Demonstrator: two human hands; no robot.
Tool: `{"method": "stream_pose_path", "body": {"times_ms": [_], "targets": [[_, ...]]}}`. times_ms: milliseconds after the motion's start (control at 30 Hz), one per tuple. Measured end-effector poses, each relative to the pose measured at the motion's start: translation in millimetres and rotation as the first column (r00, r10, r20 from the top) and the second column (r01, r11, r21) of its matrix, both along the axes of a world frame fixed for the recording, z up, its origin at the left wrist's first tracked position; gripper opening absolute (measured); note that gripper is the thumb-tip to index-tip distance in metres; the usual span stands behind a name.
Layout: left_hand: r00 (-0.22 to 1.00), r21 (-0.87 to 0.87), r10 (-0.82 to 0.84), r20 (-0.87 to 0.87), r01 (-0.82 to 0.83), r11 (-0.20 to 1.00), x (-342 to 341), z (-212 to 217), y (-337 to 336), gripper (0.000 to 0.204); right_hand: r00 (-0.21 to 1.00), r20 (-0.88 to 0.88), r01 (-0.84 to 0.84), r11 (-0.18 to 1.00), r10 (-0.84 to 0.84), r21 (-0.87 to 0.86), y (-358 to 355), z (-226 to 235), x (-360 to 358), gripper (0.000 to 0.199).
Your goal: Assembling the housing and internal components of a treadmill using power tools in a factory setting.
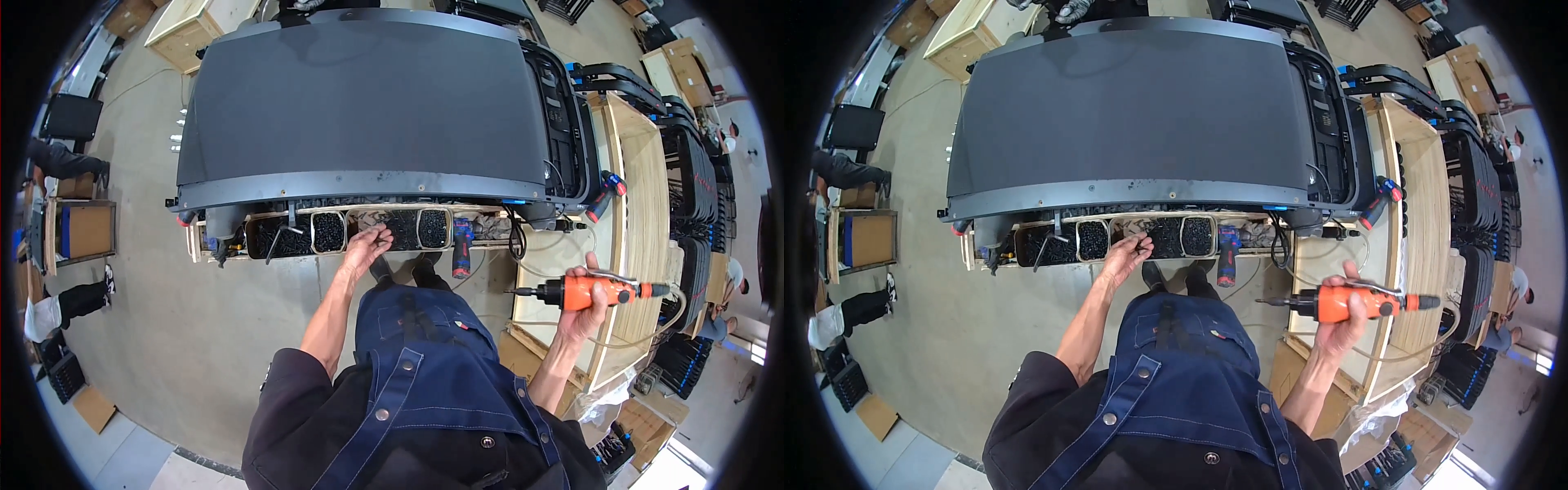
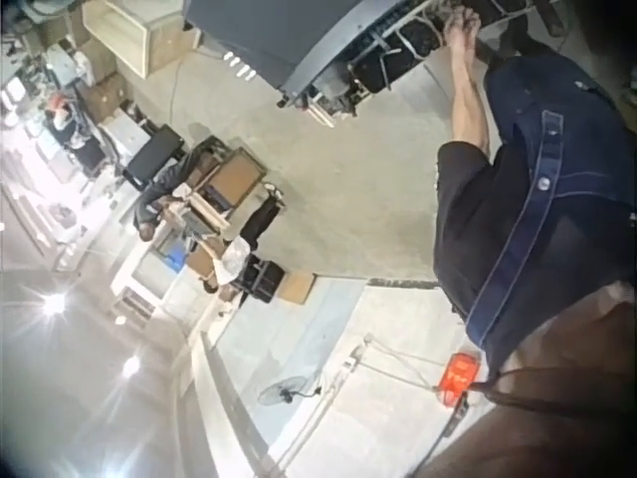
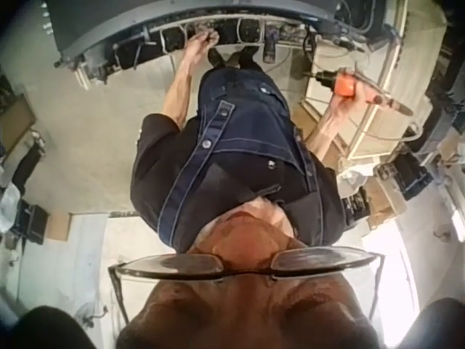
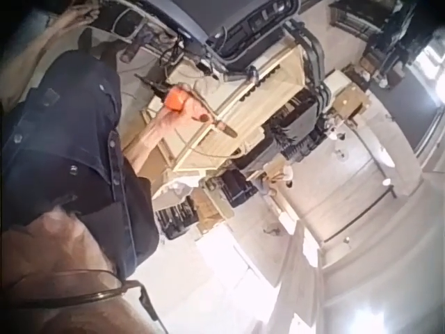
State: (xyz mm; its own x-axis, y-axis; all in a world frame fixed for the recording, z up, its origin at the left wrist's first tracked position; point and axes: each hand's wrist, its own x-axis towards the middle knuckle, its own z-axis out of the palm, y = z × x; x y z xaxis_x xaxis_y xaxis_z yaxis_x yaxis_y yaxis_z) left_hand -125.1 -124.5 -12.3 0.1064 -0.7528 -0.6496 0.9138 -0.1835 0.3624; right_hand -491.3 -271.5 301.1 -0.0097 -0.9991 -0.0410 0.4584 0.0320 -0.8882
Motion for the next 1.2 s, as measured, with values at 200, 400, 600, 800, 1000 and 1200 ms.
{"method": "stream_pose_path", "body": {"times_ms": [200,400,600,800,1000,1200], "targets": [[0.997,-0.144,-0.019,0.079,0.031,0.989,-19,56,-2,0.041,0.949,-0.154,-0.292,0.952,0.275,-0.098,-4,20,64,0.038],[0.998,-0.167,-0.007,0.069,0.019,0.986,-44,126,-11,0.030,0.921,0.011,-0.390,0.920,0.390,-0.035,-20,12,93,0.035],[0.992,-0.198,-0.032,0.120,0.055,0.979,-73,167,-36,0.029,0.915,0.197,-0.366,0.930,0.353,0.032,-45,5,100,0.035],[0.943,-0.187,-0.119,0.310,0.184,0.965,-100,194,-59,0.032,0.917,0.268,-0.313,0.949,0.297,0.021,-73,3,94,0.048],[0.956,-0.224,-0.214,0.201,0.257,0.940,-122,210,-84,0.033,0.909,0.307,-0.301,0.954,0.282,0.014,-99,-15,69,0.046],[0.942,-0.193,-0.194,0.274,0.252,0.948,-140,205,-101,0.038,0.897,0.363,-0.291,0.955,0.253,0.052,-115,-16,48,0.041]]}}
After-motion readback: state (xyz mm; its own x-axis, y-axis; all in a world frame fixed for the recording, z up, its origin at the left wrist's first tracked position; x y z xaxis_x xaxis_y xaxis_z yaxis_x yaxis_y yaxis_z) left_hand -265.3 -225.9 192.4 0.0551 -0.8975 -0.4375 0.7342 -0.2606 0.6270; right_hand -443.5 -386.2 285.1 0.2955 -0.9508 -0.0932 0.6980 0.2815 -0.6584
